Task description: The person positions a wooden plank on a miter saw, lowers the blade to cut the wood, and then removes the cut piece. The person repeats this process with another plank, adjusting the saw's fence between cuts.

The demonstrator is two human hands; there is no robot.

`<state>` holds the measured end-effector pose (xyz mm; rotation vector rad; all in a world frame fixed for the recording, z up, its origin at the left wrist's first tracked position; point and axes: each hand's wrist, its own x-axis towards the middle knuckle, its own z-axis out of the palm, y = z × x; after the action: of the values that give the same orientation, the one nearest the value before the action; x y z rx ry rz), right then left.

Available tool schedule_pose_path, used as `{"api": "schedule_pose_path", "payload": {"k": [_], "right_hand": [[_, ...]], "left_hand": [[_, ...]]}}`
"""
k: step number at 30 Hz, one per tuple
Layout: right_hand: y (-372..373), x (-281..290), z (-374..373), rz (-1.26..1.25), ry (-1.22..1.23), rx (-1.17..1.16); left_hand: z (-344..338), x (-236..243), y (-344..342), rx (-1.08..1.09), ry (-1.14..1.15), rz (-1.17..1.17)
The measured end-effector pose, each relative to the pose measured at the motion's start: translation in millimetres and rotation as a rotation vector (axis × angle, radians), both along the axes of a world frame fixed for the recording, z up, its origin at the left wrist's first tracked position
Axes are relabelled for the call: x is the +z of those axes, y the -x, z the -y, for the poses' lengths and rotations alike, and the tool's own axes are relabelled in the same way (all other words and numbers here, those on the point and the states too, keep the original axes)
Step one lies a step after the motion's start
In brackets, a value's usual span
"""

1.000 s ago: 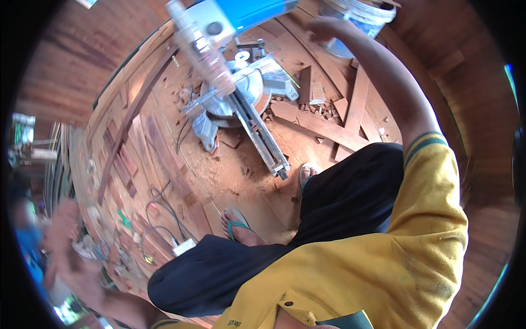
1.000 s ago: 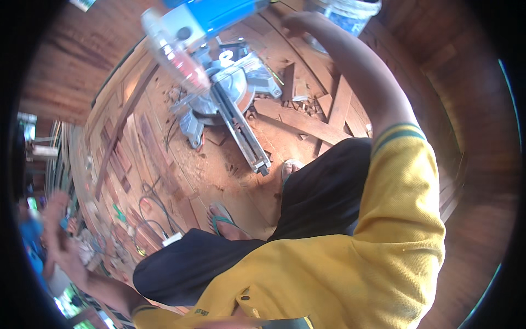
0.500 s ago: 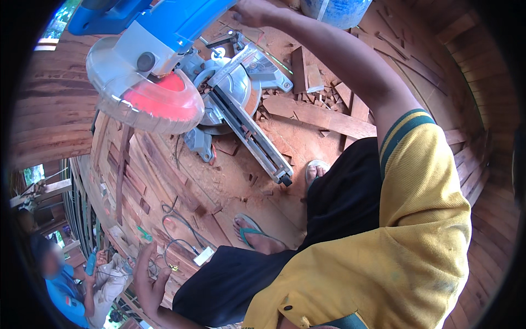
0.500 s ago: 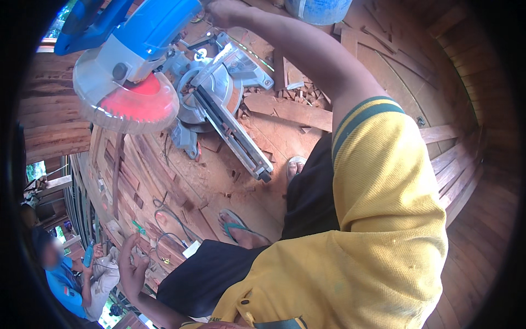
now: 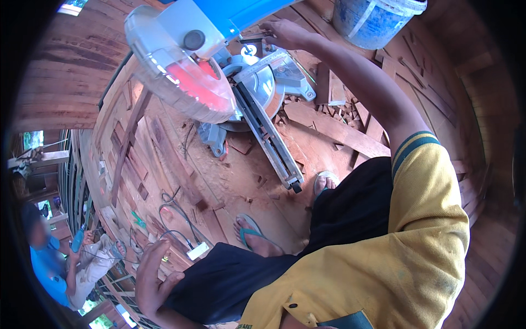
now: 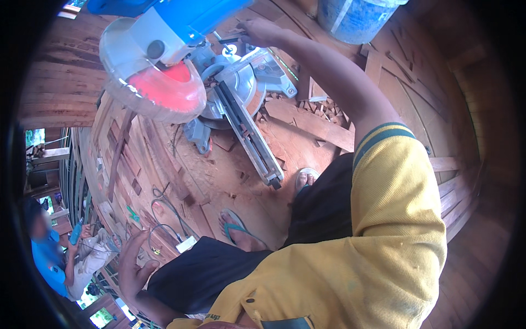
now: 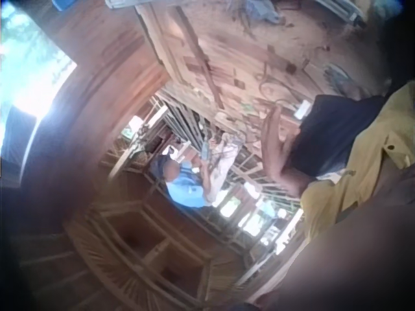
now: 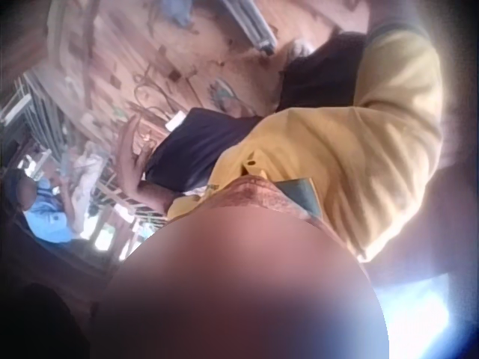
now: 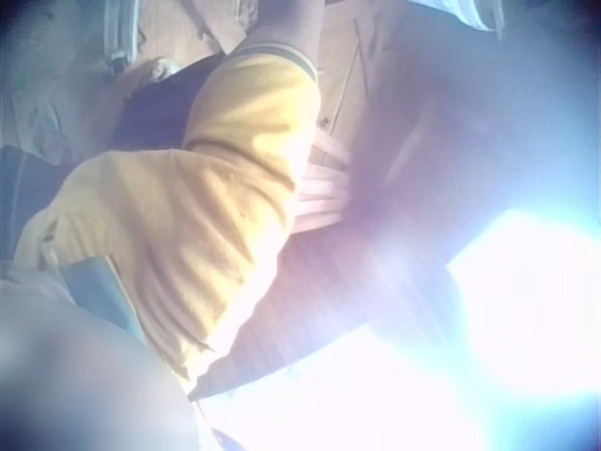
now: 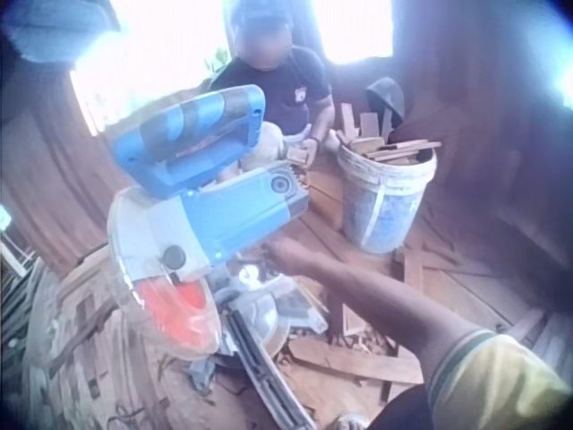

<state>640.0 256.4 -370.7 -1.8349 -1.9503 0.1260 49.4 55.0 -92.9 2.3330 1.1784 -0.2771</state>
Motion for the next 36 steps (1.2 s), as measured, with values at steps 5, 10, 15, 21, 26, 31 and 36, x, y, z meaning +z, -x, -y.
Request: {"api": "schedule_pose_path", "payload": {"k": [5,10,15,21,26,31,36], "right_hand": [[-18,2,-1,-0.059,0.14,0.045],[-9,-3,4,-0.067,0.049,0.076],[6,-1,-8,0.023,0.076,0.02],[13,10,-13,0.162,0.16,-0.03],[24,22,-11,0.186,0.191,-0.161],[1,3,-19,0.073,0.249,-0.138],[-108,16,-2,-0.021,0.049,-0.139]], "left_hand": [[-2,-4,9,0.014,0.007,0.008],[-1,-6,19,0.033,0.015,-0.011],[-1,-7,24,0.017,0.028,0.004],[-5,-12,27,0.009,0.013,-0.005],[-8,-10,28,0.03,0.06,0.021],[-5,-8,24,0.007,0.035,0.001],[3,2,31,-0.037,-0.001,0.014]]}}
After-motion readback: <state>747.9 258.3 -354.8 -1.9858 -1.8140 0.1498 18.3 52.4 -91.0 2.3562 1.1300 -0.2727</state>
